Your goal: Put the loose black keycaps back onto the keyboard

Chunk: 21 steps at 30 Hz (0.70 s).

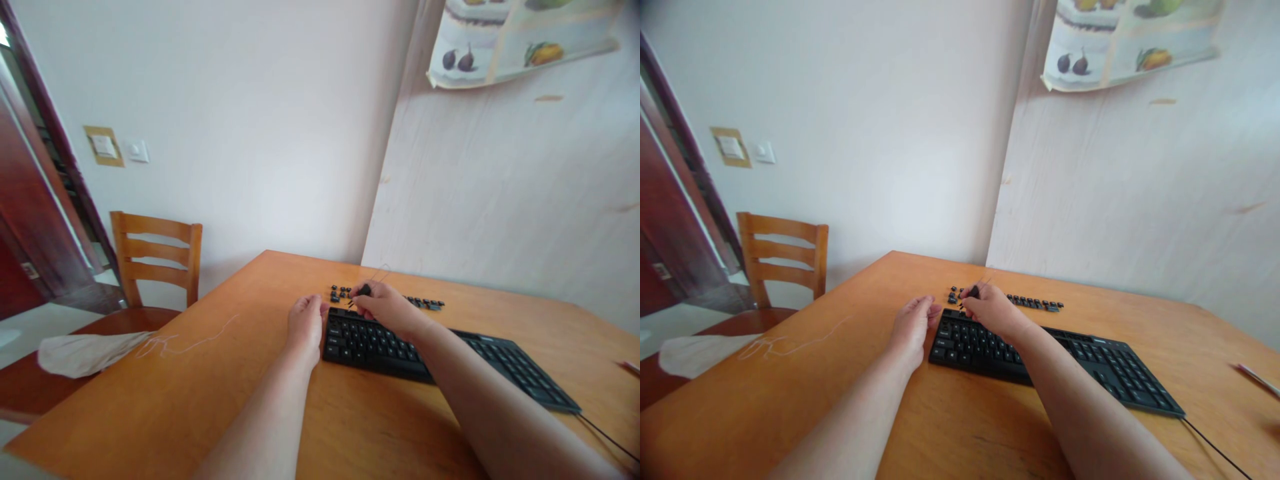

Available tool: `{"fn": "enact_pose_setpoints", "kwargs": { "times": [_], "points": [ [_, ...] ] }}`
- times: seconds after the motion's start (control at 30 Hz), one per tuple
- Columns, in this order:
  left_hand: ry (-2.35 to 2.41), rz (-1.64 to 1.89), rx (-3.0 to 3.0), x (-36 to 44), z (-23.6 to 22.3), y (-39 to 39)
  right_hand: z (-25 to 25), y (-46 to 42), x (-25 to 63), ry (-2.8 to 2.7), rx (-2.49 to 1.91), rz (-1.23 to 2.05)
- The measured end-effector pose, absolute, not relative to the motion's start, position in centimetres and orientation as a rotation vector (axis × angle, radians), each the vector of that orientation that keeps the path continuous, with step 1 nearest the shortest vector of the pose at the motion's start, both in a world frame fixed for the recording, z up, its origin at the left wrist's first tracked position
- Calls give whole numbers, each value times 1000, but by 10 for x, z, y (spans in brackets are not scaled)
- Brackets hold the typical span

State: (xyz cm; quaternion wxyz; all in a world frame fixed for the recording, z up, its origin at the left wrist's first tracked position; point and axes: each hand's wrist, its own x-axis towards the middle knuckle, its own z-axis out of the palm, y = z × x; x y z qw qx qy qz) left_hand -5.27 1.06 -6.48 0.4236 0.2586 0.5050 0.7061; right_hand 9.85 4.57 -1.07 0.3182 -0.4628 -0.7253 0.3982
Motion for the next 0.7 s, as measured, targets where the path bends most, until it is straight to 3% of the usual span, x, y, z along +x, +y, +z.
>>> {"fn": "enact_pose_setpoints", "kwargs": {
  "times": [0.7],
  "points": [
    [1234, 1768, 664, -53, -68, 14, -19, 38, 91, -2299, -1277, 855]
  ]
}}
